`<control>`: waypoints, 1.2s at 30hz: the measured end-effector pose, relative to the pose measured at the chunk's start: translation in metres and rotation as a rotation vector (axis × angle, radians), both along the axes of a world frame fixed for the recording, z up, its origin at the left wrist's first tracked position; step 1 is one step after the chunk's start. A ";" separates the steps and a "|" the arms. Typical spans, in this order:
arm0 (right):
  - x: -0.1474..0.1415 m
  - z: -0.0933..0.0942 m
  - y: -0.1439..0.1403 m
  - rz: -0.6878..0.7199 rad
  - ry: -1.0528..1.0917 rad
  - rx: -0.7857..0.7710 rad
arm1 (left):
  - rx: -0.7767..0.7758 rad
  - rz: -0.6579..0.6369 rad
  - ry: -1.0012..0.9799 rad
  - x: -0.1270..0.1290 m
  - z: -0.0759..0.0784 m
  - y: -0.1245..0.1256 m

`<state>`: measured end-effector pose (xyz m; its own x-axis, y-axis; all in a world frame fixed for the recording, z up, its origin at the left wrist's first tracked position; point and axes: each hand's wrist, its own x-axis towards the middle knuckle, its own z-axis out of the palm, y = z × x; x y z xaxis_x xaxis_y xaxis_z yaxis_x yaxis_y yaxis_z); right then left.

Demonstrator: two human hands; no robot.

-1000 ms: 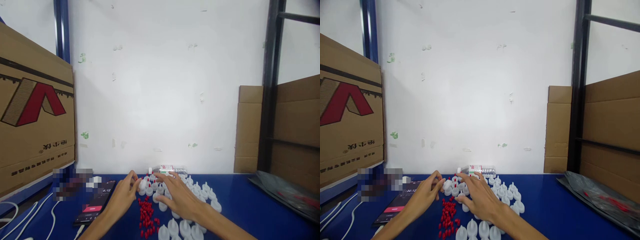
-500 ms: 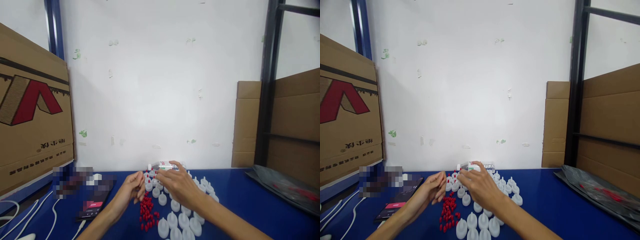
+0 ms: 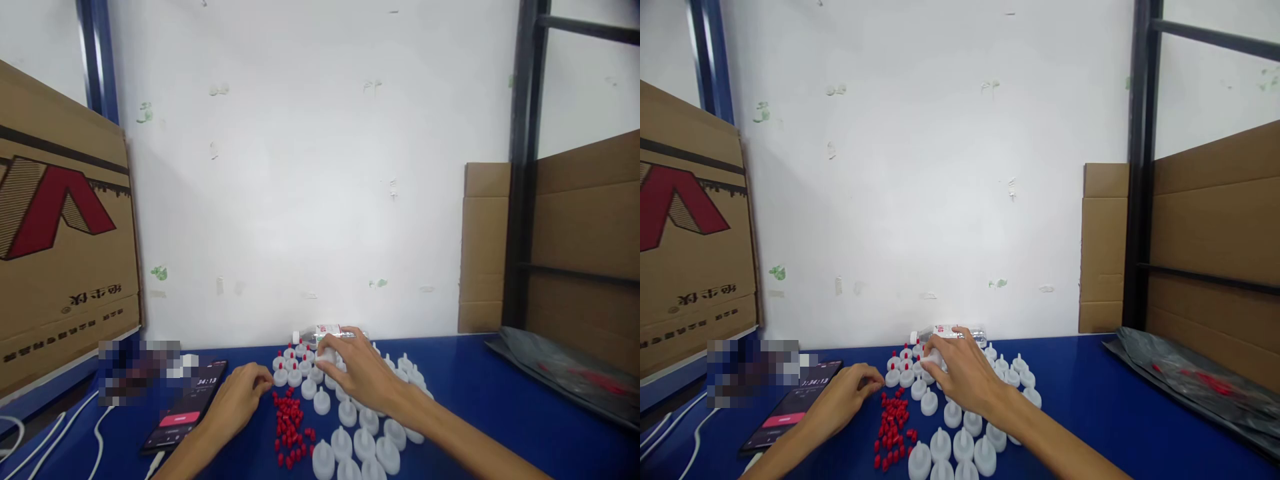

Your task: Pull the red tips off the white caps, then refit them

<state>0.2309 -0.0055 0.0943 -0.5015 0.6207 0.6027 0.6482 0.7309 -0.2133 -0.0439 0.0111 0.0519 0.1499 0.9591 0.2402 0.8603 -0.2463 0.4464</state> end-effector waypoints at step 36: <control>-0.006 -0.013 -0.004 0.178 -0.269 -0.094 | 0.187 -0.107 -0.026 0.002 0.000 0.006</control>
